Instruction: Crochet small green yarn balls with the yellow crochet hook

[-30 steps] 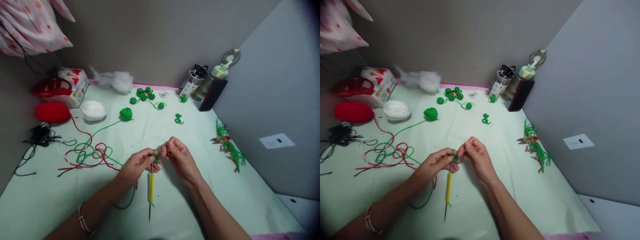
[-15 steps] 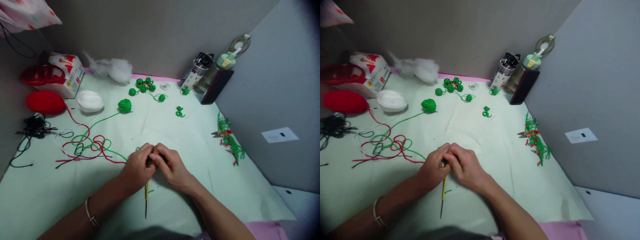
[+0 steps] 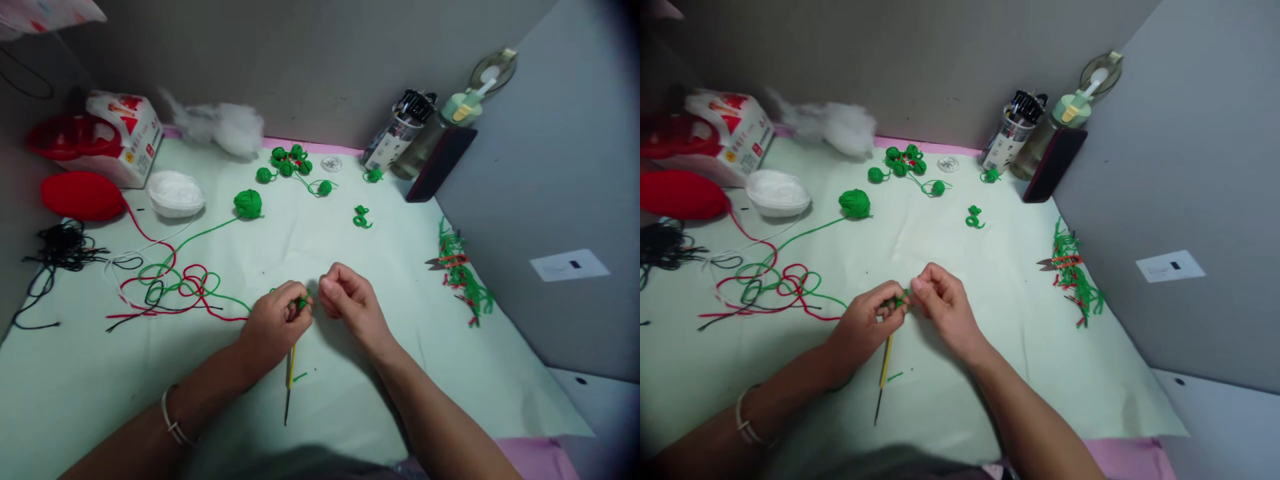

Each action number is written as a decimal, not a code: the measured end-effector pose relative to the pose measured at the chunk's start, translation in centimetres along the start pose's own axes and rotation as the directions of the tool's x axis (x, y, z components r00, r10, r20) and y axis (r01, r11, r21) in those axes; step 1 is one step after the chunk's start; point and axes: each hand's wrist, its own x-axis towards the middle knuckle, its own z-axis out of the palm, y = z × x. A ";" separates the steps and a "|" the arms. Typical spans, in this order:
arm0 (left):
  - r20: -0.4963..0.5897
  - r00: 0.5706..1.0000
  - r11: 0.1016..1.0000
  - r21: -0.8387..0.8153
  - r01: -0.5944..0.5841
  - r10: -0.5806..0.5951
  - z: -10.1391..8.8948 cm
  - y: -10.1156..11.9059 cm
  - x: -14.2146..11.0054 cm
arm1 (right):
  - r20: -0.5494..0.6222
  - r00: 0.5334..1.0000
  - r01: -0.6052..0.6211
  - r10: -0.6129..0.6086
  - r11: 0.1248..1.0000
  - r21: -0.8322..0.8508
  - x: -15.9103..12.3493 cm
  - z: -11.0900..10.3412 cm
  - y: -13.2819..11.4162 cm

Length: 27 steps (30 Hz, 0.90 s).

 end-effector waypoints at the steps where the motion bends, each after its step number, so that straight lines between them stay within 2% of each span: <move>1: -0.004 1.000 1.000 -0.002 0.009 -0.009 0.0 0.0 0.0 | 0.011 0.999 -0.035 0.034 0.996 0.083 0.1 0.0 -0.1; 3: -0.018 1.000 1.000 0.001 0.009 -0.009 0.0 0.1 0.0 | 0.032 0.998 -0.048 0.045 0.996 0.075 0.0 0.3 -0.2; 5: -0.028 1.000 1.000 0.008 -0.011 0.012 0.1 0.1 -0.2 | 0.042 0.999 0.009 -0.004 0.992 -0.124 -0.5 0.7 -0.3; 8: -0.024 0.999 1.000 -0.004 -0.027 0.027 0.4 0.1 -0.5 | 0.079 0.995 0.085 -0.060 0.921 -0.381 -1.2 0.8 -0.3; 10: -0.026 1.000 1.000 -0.030 -0.004 0.004 0.3 0.1 -0.6 | 0.055 0.997 0.069 -0.052 0.924 -0.375 -1.3 0.5 -0.3; 14: -0.017 0.997 0.983 -0.165 0.076 -0.080 -0.2 0.1 -0.1 | -0.027 0.999 -0.030 0.027 0.994 -0.109 -0.5 -0.5 -1.0; 16: -0.014 0.992 0.958 -0.262 0.120 -0.128 -0.6 0.1 0.2 | -0.035 0.999 -0.022 0.019 0.997 -0.074 -0.4 -1.0 -1.3; 19: -0.028 0.980 0.904 -0.392 0.169 -0.196 -1.0 0.1 0.4 | -0.044 0.998 0.034 -0.049 0.957 -0.286 -0.6 -1.4 -1.3; 22: -0.045 0.972 0.850 -0.495 0.179 -0.231 -1.1 0.3 0.4 | 0.031 0.998 0.062 -0.054 0.855 -0.515 -0.9 -1.8 -1.1; 24: -0.047 0.969 0.821 -0.542 0.177 -0.241 -1.1 0.3 0.4 | 0.048 0.998 0.060 -0.040 0.830 -0.555 -0.9 -2.1 -1.3; 27: -0.030 0.970 0.798 -0.575 0.181 -0.242 -1.2 0.3 0.5 | 0.005 1.000 -0.012 0.017 0.852 -0.524 -0.8 -2.6 -1.9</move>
